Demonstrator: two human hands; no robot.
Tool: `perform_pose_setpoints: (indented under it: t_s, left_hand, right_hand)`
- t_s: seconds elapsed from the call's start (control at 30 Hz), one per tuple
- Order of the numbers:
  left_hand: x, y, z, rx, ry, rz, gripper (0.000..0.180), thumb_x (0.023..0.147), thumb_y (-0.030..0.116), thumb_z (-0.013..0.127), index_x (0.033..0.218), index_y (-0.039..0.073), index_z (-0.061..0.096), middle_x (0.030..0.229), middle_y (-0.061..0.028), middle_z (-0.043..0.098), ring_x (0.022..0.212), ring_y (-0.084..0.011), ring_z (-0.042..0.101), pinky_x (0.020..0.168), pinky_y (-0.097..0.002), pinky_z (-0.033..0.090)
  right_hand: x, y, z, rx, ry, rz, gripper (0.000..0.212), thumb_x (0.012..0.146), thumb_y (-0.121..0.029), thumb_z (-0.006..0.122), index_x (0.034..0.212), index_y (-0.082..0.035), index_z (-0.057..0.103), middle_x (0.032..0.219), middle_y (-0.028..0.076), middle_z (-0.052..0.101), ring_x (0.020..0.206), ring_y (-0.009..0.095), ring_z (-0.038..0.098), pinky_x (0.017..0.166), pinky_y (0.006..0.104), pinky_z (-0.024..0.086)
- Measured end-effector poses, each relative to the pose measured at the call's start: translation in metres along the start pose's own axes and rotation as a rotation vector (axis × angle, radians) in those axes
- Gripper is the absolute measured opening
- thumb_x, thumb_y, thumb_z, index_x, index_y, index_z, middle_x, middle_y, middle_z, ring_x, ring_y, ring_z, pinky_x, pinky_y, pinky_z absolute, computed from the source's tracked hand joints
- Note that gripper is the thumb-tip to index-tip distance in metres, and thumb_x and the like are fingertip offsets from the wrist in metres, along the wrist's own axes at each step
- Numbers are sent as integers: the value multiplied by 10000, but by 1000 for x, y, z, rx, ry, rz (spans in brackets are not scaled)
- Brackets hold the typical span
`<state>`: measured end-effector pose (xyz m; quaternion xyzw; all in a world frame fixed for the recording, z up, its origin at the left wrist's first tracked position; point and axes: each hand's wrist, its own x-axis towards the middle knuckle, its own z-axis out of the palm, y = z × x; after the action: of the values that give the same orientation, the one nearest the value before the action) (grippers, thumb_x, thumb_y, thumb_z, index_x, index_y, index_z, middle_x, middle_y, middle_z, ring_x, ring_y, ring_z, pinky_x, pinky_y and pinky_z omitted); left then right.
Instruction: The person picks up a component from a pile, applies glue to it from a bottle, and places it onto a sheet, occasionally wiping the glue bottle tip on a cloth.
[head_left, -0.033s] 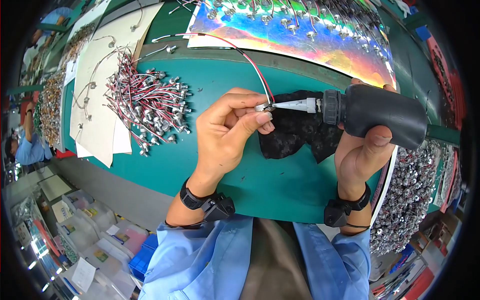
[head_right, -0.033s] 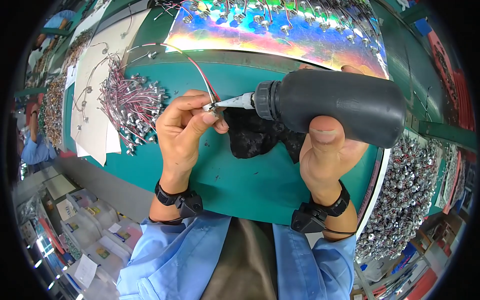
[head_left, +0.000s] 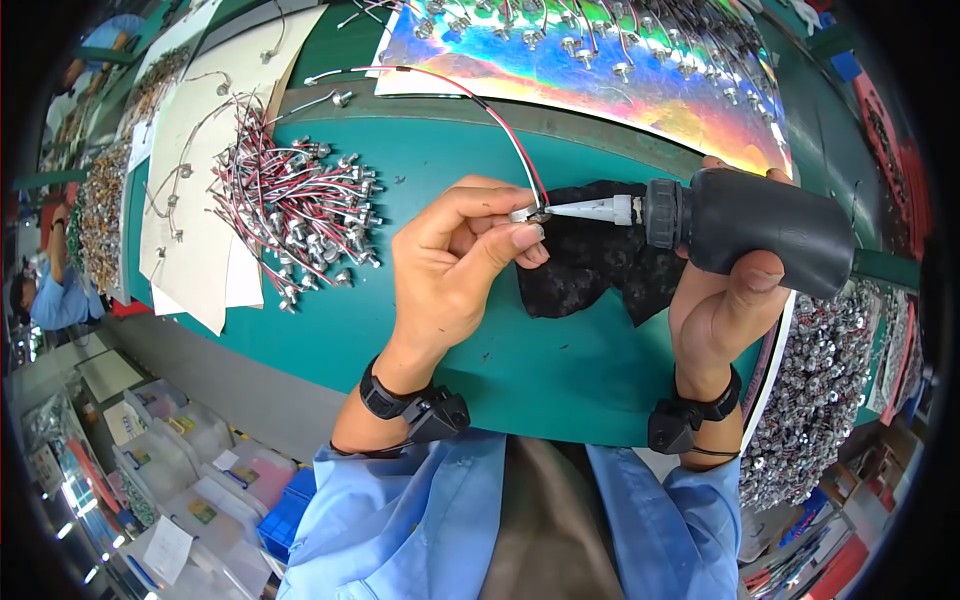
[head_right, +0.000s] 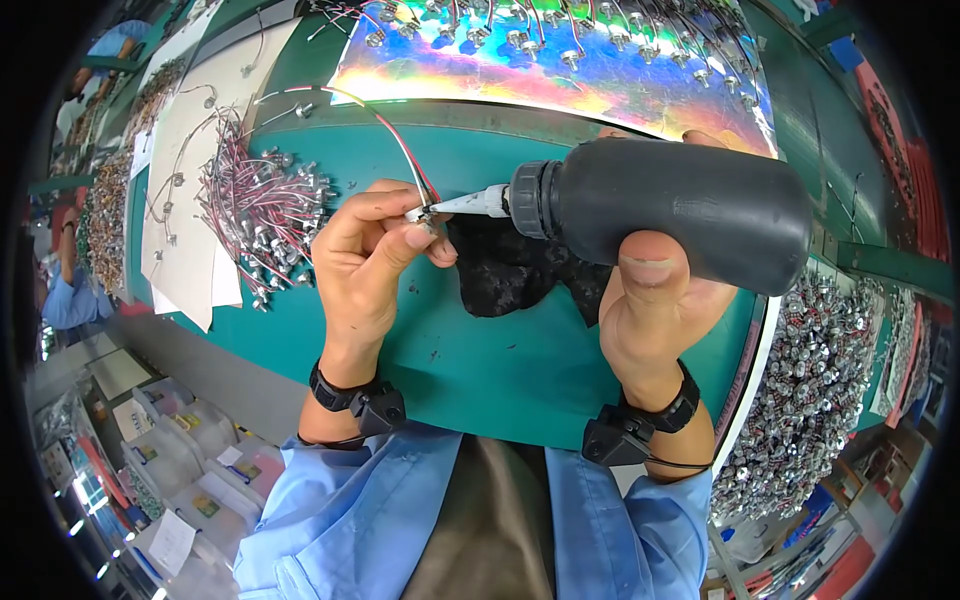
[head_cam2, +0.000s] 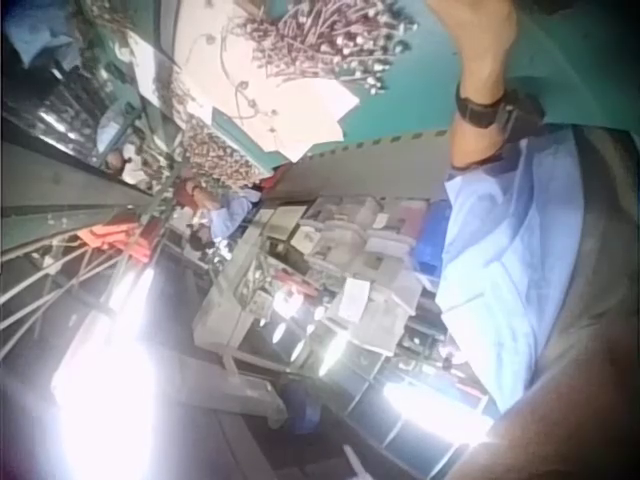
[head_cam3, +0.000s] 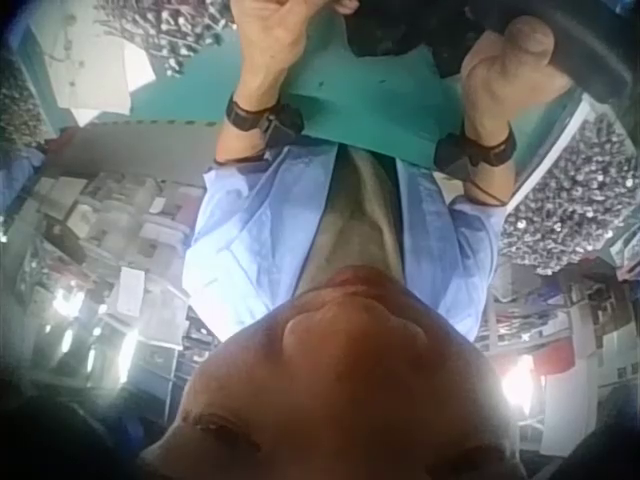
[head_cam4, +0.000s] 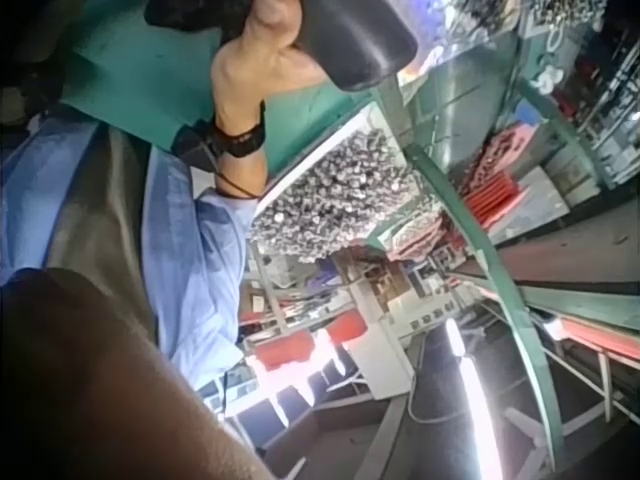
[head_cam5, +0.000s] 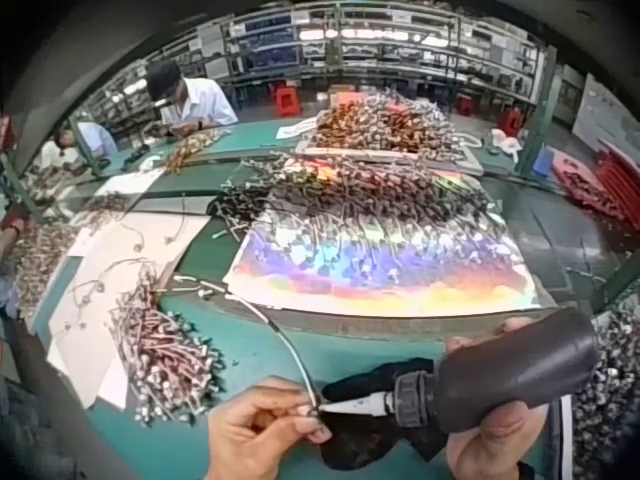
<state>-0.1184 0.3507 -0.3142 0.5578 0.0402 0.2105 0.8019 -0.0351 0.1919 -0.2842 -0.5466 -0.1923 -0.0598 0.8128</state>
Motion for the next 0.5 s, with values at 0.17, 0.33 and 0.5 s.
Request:
perform_pose_setpoints:
  t_s: [0.17,0.33,0.5]
  left_hand:
    - [0,0,0,10,4,-13,176,775,-75,540,950,-80,536,870,-126,548,686,-162,594,598,-249,511]
    - [-1,0,2,-6,19,-19,173,779,-68,540,952,-79,536,876,-135,556,675,-162,597,591,-249,510]
    - [-1,-1,1,-21,13,-9,177,784,-60,538,961,-74,532,853,-151,582,656,-166,599,574,-246,505]
  right_hand:
    - [-1,2,1,-168,8,8,787,756,-510,537,1241,51,270,1097,168,477,1050,301,483,828,345,447]
    - [0,3,0,-153,11,-3,770,761,-495,541,1238,47,275,1101,160,474,1048,311,484,832,353,447]
    - [0,4,0,-126,33,-2,755,766,-484,542,1236,45,280,1101,153,474,1050,317,482,832,354,447]
